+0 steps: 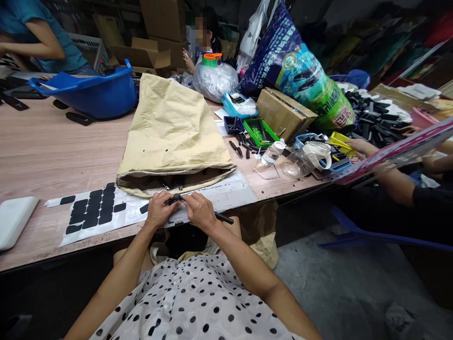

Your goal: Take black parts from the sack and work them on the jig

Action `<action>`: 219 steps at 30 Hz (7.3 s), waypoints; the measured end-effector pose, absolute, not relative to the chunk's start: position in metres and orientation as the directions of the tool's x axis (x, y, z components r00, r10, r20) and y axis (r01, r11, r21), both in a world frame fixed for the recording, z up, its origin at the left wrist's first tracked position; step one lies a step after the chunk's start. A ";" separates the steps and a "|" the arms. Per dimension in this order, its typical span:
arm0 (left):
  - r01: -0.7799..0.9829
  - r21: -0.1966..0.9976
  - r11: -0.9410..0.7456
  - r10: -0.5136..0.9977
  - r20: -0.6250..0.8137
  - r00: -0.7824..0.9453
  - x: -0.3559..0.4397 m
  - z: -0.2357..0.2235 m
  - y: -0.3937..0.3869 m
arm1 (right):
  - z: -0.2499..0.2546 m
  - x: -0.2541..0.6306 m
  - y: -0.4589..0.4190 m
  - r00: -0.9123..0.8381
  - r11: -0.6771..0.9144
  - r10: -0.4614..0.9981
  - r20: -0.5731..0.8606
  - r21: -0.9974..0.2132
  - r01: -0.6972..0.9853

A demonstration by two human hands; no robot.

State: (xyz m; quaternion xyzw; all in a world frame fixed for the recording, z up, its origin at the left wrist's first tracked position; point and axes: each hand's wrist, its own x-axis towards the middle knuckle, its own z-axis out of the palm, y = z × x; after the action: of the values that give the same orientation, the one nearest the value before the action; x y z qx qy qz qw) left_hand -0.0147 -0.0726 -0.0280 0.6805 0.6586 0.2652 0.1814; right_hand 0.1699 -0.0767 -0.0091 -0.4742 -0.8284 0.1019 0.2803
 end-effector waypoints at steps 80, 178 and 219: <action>0.818 0.525 -0.234 0.965 0.230 0.128 -0.013 -0.025 -0.072 | -0.035 0.198 -0.018 -0.302 0.365 0.892 0.338 -0.143 0.920; 0.911 0.408 -0.056 0.950 0.303 -0.077 -0.037 0.004 -0.062 | -0.033 0.209 -0.007 -0.294 0.353 0.891 0.346 -0.122 0.928; 0.753 0.645 -0.129 0.985 0.173 0.021 -0.011 -0.031 -0.061 | -0.003 0.174 -0.060 -0.271 0.440 0.876 0.398 -0.432 0.787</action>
State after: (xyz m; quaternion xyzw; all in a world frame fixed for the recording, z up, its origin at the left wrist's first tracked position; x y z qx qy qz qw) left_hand -0.0109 -0.0607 -0.0310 0.6882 0.6313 0.3015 0.1920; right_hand 0.1737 -0.0599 -0.0031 -0.5241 -0.7937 0.0742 0.2997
